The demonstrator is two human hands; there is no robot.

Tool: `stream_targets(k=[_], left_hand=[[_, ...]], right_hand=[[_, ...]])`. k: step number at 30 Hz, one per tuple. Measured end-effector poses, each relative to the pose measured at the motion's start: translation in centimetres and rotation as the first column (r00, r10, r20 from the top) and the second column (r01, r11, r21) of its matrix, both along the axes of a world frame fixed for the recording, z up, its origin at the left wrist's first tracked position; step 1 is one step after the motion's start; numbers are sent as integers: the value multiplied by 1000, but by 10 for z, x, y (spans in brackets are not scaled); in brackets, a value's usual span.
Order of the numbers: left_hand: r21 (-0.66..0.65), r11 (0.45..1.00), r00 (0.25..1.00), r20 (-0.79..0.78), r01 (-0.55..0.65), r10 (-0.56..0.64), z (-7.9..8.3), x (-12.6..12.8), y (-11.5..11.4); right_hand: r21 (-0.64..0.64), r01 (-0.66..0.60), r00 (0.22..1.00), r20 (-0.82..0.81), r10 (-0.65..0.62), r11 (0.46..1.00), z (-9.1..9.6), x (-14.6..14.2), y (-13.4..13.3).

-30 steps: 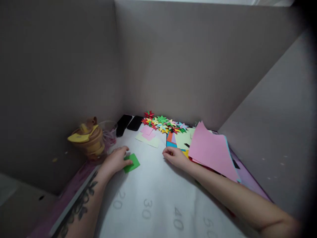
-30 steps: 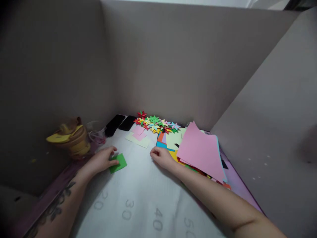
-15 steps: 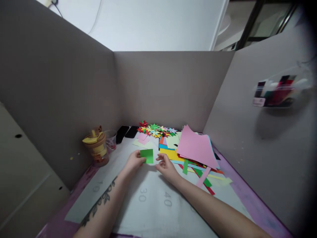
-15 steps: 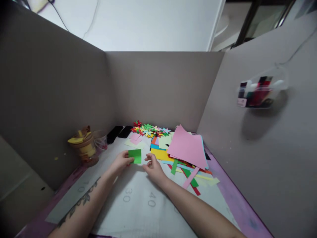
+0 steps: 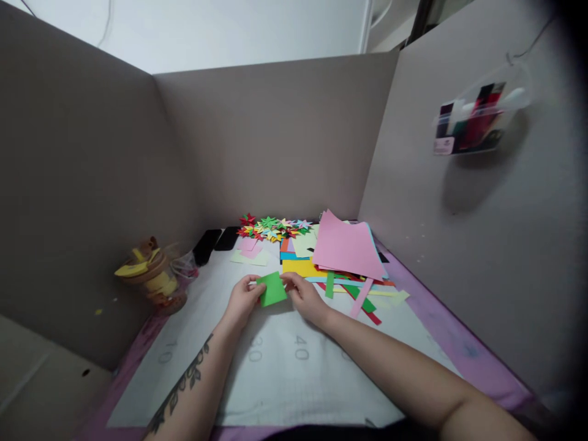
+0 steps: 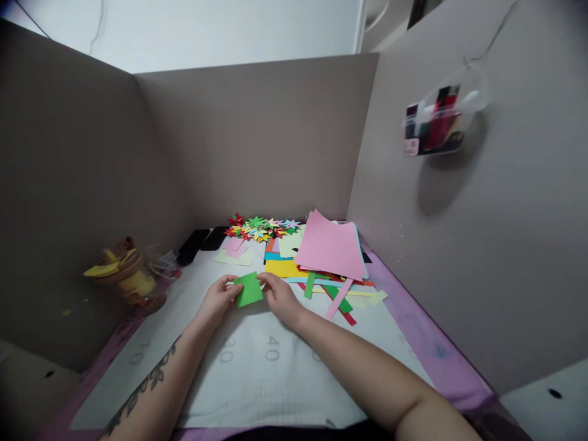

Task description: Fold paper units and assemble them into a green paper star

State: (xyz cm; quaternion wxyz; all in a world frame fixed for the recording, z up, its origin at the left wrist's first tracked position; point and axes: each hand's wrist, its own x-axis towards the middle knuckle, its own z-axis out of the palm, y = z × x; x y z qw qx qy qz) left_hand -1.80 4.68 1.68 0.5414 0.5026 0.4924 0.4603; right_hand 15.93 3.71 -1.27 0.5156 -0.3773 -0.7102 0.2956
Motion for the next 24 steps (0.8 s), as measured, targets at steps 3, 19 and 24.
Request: stream_targets(k=[3, 19, 24], left_hand=[[-23, 1000, 999, 32, 2, -1, 2, 2, -2], [43, 994, 995, -6, 103, -103, 9, 10, -15], [357, 926, 973, -225, 123, -43, 15, 9, -21]], right_hand=[[118, -41, 997, 68, 33, 992, 2, 7, 2], [-329, -11, 916, -381, -123, 944, 5, 0, 5], [-291, -16, 928, -360, -94, 957, 6, 0, 2]])
